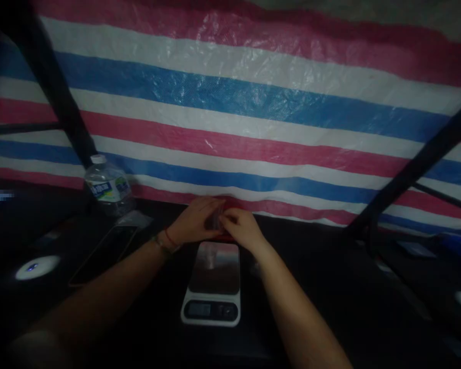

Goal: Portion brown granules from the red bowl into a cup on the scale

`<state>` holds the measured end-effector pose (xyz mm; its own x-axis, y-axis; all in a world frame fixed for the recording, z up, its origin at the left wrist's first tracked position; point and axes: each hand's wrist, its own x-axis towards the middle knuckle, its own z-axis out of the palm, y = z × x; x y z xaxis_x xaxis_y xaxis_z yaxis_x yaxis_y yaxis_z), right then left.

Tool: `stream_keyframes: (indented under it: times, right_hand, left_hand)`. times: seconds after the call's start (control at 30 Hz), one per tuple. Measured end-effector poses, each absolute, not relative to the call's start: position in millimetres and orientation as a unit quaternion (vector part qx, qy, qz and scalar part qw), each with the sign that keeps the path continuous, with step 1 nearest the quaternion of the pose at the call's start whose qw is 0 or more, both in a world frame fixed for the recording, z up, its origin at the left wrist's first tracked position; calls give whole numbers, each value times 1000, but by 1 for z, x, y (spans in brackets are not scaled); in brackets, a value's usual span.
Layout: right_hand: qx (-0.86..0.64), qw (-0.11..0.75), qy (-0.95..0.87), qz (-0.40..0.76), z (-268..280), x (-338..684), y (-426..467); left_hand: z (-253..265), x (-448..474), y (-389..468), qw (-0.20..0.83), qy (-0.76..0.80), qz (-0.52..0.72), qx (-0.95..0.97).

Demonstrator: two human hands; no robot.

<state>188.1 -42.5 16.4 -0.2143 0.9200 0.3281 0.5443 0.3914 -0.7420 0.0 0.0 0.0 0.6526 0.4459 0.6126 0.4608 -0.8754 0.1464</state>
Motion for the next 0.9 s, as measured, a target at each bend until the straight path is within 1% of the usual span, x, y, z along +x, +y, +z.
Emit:
stream_keyframes:
  times: [0.1,0.23,0.4,0.53,0.67,0.77,0.9]
  right_hand:
    - [-491,387,-727,285,-4,183,-37]
    - [-509,402,-706,286,-21,183,-37]
    - [-529,490,-641,263,-34,181,-41]
    - [-507,541,-621,255,-44,172,-56]
    - [-482,521,-666,228,-54,165,-70]
    - [-455,513,-694,219,-59,164,-74]
    - [-427,524,-706,210,-61,165,-75]
  left_hand:
    - [-14,-1,1,1,-250,-313,-916]
    - [-24,-2,2,1,-240,-298,-924]
    - [-31,-10,-9,32,-283,-367,-885]
    - [-39,-16,-32,-3,-296,-396,-869]
    - [-49,-17,-45,-34,-297,-412,-861]
    - [-56,-17,-46,-27,-291,-418,-860]
    - [-60,-19,-45,-7,-254,-420,-871]
